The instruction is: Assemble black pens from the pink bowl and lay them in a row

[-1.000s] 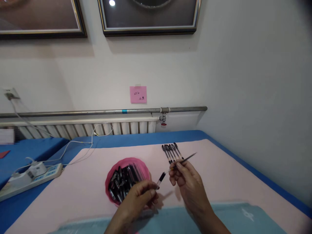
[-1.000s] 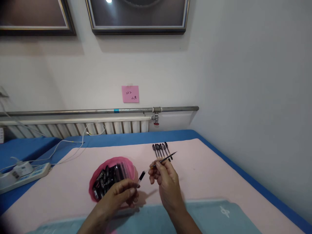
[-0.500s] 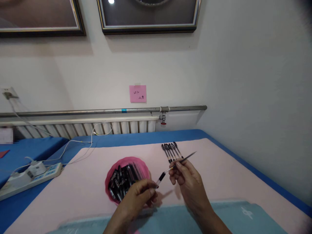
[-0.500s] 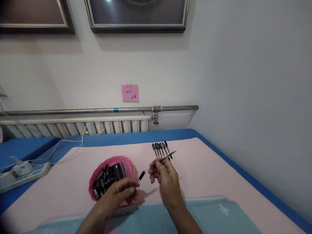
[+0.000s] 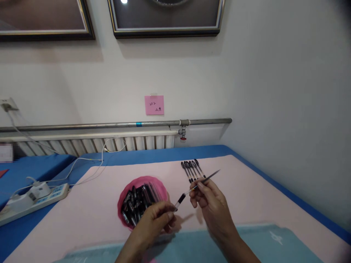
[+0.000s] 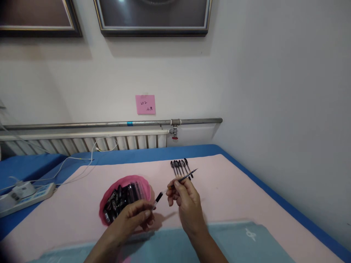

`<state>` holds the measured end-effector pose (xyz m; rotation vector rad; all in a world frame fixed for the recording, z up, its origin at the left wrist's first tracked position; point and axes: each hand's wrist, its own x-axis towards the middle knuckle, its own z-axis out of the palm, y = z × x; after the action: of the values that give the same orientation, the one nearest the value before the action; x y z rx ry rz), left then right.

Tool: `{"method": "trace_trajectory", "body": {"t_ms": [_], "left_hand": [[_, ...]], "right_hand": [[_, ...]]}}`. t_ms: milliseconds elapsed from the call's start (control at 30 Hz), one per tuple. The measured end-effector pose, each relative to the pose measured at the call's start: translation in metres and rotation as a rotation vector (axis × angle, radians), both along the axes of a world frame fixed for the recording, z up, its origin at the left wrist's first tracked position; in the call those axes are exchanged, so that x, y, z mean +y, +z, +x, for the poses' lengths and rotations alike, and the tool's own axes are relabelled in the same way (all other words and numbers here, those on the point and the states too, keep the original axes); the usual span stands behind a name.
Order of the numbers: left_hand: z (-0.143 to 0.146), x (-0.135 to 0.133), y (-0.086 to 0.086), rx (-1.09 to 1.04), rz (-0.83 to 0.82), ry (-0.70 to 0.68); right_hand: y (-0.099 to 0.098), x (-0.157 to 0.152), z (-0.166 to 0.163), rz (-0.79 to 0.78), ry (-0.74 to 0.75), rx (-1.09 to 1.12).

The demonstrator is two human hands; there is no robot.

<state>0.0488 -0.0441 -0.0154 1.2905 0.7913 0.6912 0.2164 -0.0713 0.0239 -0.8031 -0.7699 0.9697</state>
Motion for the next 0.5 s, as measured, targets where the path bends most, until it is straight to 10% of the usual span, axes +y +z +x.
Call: {"method": "trace_trajectory", "body": {"t_ms": [500], "left_hand": [[-0.0003,-0.0002,-0.0004,-0.004,-0.014,-0.001]], "right_hand": [[0.0017,-0.0015,-0.001,-0.001,-0.018,0.012]]}}
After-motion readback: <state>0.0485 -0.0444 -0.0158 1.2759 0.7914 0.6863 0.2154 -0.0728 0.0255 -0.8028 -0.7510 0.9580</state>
